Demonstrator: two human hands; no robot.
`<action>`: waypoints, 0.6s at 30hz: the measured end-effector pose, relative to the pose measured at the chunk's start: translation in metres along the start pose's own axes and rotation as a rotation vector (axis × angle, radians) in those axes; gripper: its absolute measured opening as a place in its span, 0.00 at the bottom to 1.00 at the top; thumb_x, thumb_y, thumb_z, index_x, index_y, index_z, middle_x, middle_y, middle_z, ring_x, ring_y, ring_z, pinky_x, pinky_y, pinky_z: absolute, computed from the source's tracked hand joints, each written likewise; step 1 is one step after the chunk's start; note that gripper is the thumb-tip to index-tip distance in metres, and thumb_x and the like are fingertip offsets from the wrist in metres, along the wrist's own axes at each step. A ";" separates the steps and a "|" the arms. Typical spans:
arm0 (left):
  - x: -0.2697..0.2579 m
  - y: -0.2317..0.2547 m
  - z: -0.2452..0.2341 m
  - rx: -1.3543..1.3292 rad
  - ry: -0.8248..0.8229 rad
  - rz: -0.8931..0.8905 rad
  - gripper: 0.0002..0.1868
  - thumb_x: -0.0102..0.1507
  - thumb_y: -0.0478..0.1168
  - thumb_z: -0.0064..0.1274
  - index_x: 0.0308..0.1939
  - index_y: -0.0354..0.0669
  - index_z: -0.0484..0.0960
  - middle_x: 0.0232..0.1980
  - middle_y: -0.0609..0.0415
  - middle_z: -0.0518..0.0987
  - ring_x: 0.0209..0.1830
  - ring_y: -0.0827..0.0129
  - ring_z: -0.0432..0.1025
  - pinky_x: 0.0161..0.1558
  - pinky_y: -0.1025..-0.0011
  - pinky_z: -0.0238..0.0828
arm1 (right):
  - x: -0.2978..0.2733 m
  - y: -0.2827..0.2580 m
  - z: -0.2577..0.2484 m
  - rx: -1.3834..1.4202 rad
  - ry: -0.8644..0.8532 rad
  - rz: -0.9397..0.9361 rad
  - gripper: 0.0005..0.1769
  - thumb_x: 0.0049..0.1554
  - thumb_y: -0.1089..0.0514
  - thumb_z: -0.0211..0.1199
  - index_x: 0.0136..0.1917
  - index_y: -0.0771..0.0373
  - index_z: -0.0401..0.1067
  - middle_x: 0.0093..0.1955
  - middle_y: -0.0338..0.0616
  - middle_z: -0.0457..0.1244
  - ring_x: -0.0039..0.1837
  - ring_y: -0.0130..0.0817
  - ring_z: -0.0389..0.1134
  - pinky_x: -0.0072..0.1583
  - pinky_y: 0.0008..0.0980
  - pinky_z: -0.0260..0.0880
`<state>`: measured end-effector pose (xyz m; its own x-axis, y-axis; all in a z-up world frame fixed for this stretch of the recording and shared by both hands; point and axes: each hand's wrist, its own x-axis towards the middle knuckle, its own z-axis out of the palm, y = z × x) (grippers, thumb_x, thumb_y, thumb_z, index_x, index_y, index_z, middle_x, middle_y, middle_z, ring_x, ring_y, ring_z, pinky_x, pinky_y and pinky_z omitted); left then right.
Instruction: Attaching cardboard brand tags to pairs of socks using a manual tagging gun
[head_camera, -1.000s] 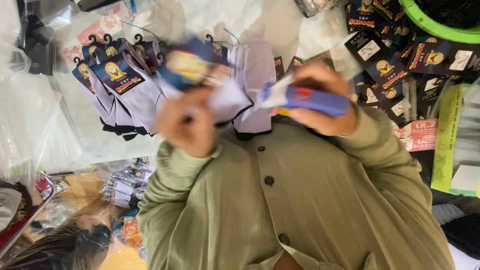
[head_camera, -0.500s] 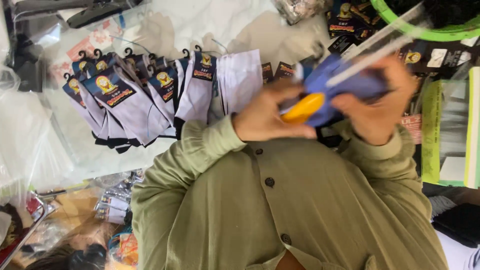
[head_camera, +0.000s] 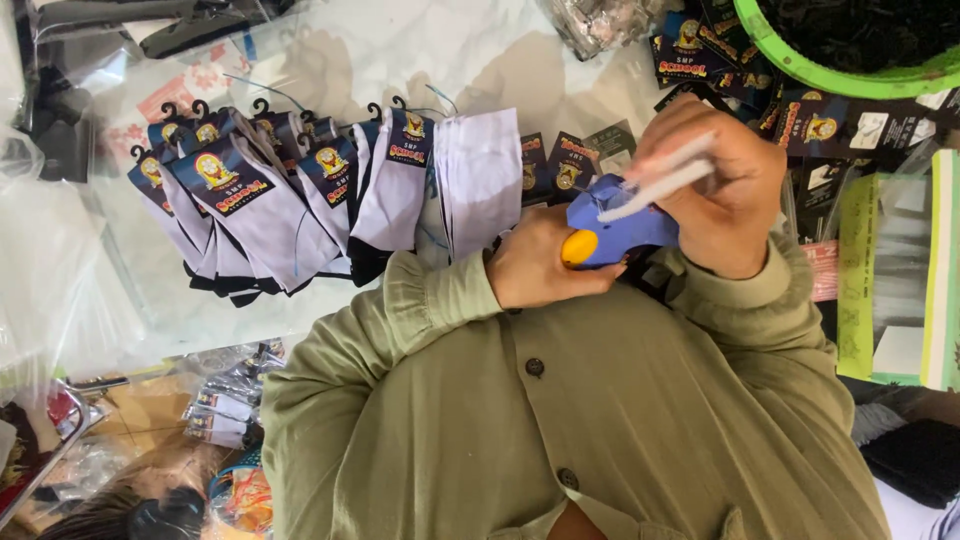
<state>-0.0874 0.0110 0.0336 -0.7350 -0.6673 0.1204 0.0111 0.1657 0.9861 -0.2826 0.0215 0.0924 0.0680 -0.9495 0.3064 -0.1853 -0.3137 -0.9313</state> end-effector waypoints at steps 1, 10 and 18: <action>-0.001 0.001 -0.001 0.021 0.027 0.037 0.12 0.56 0.44 0.64 0.36 0.45 0.78 0.29 0.58 0.78 0.27 0.71 0.70 0.33 0.71 0.68 | -0.002 0.011 0.002 0.045 0.073 -0.114 0.07 0.68 0.57 0.58 0.53 0.63 0.69 0.45 0.44 0.66 0.45 0.34 0.66 0.52 0.34 0.67; -0.003 -0.006 -0.007 -0.007 0.007 -0.007 0.11 0.60 0.45 0.61 0.35 0.45 0.76 0.28 0.60 0.73 0.26 0.73 0.64 0.31 0.71 0.62 | 0.004 -0.026 -0.009 -0.029 0.434 -0.370 0.09 0.64 0.71 0.50 0.51 0.63 0.53 0.49 0.63 0.52 0.40 0.44 0.55 0.35 0.39 0.61; -0.007 -0.014 0.003 0.131 0.027 0.034 0.17 0.56 0.47 0.61 0.27 0.45 0.68 0.22 0.56 0.67 0.20 0.67 0.61 0.27 0.64 0.56 | 0.002 -0.045 0.003 -0.615 -0.118 -0.294 0.16 0.60 0.62 0.69 0.58 0.76 0.79 0.55 0.62 0.61 0.56 0.51 0.66 0.59 0.45 0.71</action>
